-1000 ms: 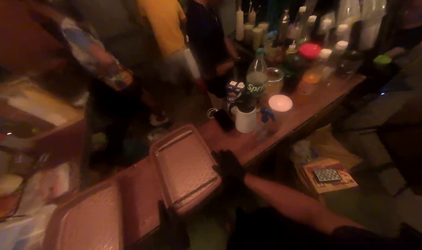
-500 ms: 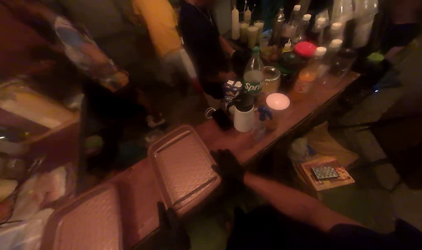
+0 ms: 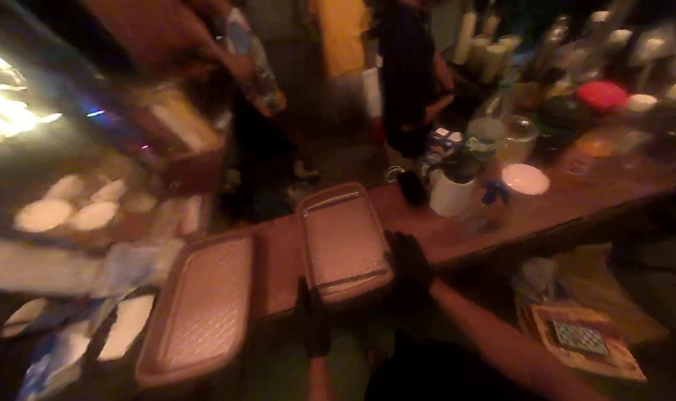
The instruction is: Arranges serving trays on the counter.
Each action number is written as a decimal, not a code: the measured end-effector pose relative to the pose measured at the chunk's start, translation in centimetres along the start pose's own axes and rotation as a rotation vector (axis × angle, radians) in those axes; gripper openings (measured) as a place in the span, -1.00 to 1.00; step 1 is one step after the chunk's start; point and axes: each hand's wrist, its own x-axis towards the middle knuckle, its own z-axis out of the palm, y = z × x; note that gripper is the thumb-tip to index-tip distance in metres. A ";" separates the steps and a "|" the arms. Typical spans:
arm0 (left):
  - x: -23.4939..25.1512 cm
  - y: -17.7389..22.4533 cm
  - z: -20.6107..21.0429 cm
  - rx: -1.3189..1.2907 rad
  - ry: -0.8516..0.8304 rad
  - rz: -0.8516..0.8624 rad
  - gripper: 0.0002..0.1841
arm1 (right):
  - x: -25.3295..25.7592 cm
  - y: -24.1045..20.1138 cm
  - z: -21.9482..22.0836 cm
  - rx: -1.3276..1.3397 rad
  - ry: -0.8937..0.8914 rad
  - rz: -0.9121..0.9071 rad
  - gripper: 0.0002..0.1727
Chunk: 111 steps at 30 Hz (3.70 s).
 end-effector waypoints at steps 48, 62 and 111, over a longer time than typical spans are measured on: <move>0.2 -2.0 0.4 0.030 0.038 -0.009 -0.44 | 0.9 1.7 1.1 0.009 0.087 -0.115 -0.24; 0.2 -1.9 0.6 0.069 0.052 -0.004 -0.44 | 0.8 2.2 1.6 0.033 0.081 -0.072 -0.21; 0.7 -2.0 -0.6 0.023 -0.012 0.044 -0.42 | 0.9 1.2 1.2 0.038 0.061 -0.005 -0.20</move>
